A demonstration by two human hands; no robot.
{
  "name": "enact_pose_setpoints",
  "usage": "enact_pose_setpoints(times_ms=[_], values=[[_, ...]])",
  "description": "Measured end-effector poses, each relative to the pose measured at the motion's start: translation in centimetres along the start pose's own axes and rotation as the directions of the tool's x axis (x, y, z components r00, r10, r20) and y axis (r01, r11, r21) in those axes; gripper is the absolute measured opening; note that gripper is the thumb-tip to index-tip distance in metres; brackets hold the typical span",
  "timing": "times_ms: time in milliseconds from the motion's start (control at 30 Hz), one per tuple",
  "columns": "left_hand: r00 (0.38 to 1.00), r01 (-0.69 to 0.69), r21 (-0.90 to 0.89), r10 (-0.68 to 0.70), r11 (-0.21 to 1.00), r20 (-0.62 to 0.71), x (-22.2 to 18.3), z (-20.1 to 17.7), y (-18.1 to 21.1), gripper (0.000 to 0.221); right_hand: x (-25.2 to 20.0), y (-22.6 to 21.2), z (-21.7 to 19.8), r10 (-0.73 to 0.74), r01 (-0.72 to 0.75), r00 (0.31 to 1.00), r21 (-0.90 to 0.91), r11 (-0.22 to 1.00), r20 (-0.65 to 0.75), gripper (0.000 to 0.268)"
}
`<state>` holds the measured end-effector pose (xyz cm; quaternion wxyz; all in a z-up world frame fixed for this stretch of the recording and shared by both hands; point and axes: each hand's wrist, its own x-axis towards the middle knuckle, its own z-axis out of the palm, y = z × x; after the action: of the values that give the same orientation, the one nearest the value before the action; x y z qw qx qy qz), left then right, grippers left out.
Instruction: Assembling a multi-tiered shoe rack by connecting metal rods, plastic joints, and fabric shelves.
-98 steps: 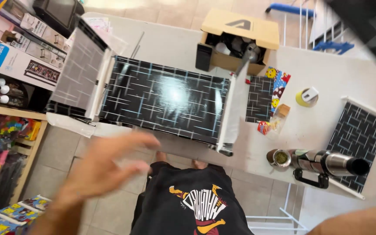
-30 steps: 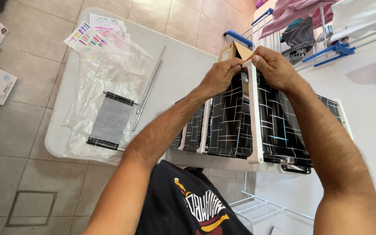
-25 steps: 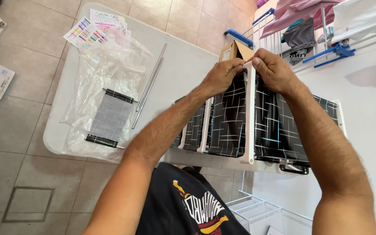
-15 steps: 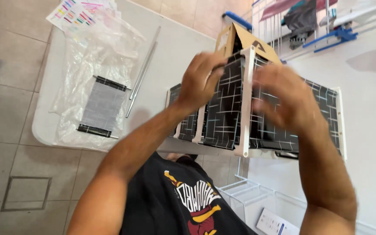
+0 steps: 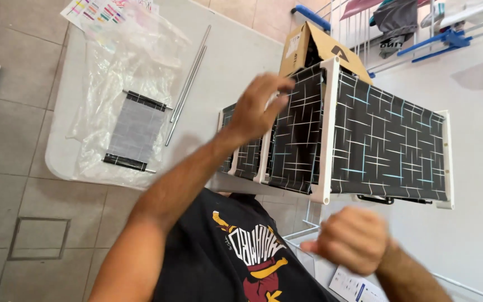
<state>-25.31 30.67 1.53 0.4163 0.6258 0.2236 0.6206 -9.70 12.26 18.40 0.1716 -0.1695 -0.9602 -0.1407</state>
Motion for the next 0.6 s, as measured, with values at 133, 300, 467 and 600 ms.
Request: enact_pose_setpoints(times_ms=[133,300,467,600], values=[[0.940,0.143,0.164,-0.186,0.976,0.285,5.7,-0.1,-4.6,0.035,-2.6,-4.1,5.2,0.386,-0.683,0.551,0.133,0.719,0.740,0.048],[0.701,0.402,0.162,-0.417,0.901,0.579,6.8,-1.1,-6.5,0.027,-6.4,-5.8,11.6,0.607,-0.979,-0.140,-0.201,0.032,0.782,0.080],[0.793,0.294,0.089,-0.295,0.952,0.533,5.2,-0.8,-9.8,0.028,-10.9,-8.0,16.7,0.891,-0.883,0.423,-0.147,0.447,0.166,0.046],[0.792,0.312,0.065,-0.297,0.948,0.533,5.2,-0.5,-11.0,0.028,-9.5,-6.7,17.5,0.866,-0.846,0.494,-0.182,0.500,0.083,0.050]])
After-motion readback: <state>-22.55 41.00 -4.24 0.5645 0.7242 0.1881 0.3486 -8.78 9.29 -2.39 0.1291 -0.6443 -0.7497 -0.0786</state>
